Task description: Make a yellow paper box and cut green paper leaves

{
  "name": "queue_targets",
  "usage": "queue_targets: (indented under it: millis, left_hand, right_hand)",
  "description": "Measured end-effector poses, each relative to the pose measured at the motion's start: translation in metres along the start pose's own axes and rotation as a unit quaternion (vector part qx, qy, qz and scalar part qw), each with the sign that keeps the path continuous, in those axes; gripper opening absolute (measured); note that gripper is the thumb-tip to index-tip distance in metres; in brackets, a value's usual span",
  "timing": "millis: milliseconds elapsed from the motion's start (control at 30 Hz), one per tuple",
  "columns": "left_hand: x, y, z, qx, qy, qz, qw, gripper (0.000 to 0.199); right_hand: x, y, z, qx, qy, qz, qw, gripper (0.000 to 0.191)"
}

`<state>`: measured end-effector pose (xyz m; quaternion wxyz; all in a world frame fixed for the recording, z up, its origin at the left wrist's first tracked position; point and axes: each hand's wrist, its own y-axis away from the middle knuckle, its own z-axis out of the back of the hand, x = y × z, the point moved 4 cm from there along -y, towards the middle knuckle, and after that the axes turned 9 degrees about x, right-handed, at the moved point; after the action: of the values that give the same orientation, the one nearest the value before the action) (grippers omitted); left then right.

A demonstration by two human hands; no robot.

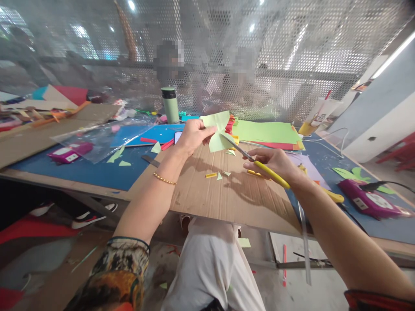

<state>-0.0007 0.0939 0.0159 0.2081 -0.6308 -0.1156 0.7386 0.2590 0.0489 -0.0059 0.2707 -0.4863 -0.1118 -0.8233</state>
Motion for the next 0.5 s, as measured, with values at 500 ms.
queue_targets:
  millis: [500]
  left_hand:
    - [-0.006,0.002,-0.007,-0.007,0.026,0.021,0.999,0.036]
  right_hand:
    - [-0.01,-0.003,0.0,-0.006,-0.003,0.013,1.0,0.06]
